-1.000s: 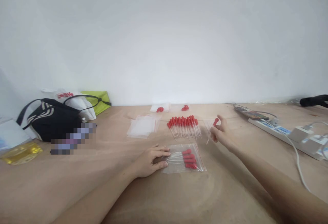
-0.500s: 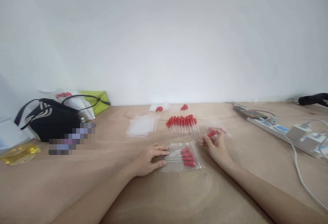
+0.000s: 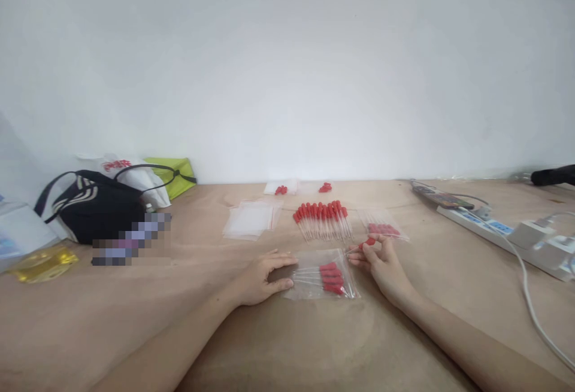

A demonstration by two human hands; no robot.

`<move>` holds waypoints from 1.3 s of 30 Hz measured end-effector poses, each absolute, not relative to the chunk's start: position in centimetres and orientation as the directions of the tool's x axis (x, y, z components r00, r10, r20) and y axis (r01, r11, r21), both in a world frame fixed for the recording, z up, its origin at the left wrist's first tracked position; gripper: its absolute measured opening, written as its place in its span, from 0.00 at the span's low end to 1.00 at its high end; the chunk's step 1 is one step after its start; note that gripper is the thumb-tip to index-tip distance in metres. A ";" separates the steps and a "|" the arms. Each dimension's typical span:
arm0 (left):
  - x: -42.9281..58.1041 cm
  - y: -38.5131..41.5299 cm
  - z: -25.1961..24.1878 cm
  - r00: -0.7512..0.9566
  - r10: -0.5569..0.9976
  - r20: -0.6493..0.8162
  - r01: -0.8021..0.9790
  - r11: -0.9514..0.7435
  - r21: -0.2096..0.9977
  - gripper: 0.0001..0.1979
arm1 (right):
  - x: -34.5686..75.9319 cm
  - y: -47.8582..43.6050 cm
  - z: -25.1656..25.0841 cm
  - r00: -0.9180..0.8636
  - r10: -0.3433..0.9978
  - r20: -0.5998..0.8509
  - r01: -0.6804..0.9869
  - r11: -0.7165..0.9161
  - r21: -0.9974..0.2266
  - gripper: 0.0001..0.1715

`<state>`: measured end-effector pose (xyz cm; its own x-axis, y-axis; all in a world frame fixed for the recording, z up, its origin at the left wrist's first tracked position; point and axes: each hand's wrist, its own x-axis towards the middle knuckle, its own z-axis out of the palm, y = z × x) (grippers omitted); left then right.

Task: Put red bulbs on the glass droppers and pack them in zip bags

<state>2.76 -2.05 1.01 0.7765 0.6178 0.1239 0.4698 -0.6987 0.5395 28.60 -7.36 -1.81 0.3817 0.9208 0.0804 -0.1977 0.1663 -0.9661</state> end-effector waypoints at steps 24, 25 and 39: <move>3.3 -2.0 1.2 0.808 0.567 0.161 0.436 -0.758 0.485 0.22 | 27.9 -5.6 -1.9 0.171 0.984 0.043 -0.005 0.045 -0.999 0.17; 3.3 -2.1 1.2 0.809 0.566 0.160 0.436 -0.759 0.483 0.22 | 27.8 -5.2 -1.9 0.182 0.982 0.044 0.007 0.044 -0.999 0.17; 4.5 -0.8 1.2 0.844 0.527 0.101 0.428 -0.774 0.466 0.19 | 29.1 -3.9 -2.5 0.176 0.975 0.138 0.440 0.048 -0.897 0.09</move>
<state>4.46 -0.80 1.21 0.8436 0.5273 0.1014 0.4281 -0.7744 0.4660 29.09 -3.93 -2.45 0.1763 0.9746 0.1384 0.4402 0.0477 -0.8967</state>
